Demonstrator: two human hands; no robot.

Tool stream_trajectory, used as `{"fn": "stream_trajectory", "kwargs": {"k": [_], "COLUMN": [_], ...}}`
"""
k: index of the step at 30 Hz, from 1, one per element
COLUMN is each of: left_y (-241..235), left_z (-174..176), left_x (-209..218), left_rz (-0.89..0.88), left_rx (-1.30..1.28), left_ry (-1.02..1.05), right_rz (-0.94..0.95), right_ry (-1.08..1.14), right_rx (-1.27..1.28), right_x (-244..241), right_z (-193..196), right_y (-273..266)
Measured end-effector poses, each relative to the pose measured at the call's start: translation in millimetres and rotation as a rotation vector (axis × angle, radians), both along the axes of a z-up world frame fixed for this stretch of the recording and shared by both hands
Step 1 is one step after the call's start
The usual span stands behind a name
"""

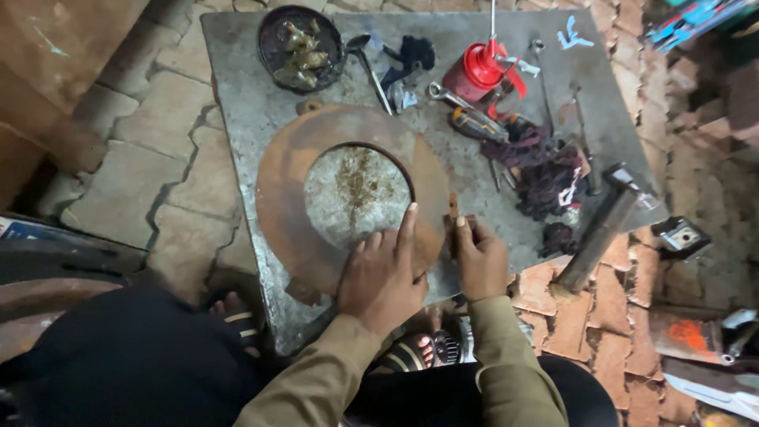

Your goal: The person cleans a circular rusty metal plate by hand, scraping the surface with a small tool and removing debris from the central opening and edges.

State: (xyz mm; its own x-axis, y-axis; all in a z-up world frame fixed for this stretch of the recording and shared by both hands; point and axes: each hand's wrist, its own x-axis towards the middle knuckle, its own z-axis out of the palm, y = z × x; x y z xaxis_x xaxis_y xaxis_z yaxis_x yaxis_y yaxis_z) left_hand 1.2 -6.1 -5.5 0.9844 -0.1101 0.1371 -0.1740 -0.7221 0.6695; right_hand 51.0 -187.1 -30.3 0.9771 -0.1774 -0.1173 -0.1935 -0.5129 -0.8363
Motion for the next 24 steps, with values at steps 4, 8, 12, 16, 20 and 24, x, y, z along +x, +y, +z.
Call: {"fn": "stream_trajectory", "kwargs": {"k": [4, 8, 12, 16, 20, 24], "left_y": [0.4, -2.2, -4.4, -4.2, -4.8, -4.8], "left_z": [1.1, -0.3, 0.2, 1.9, 1.5, 0.1], "left_x": [-2.0, 1.4, 1.4, 1.1, 2.8, 2.6], "left_rz": [0.006, -0.004, 0.005, 0.009, 0.011, 0.013], "left_rx": [-0.017, 0.022, 0.028, 0.013, 0.039, 0.042], "left_ry": [-0.008, 0.007, 0.006, 0.012, -0.001, -0.001], "right_rz": [0.046, -0.033, -0.050, -0.024, 0.032, 0.010], "right_ry": [-0.309, -0.219, -0.100, -0.142, 0.008, -0.070], "right_rx": [-0.131, 0.053, 0.169, -0.001, -0.052, -0.098], "right_x": [0.4, 6.0, 8.5, 6.2, 6.3, 2.9], "right_z": [3.9, 4.3, 0.1, -2.1, 1.4, -4.9], "right_y": [-0.8, -4.3, -10.3, -7.8, -3.8, 1.2]}}
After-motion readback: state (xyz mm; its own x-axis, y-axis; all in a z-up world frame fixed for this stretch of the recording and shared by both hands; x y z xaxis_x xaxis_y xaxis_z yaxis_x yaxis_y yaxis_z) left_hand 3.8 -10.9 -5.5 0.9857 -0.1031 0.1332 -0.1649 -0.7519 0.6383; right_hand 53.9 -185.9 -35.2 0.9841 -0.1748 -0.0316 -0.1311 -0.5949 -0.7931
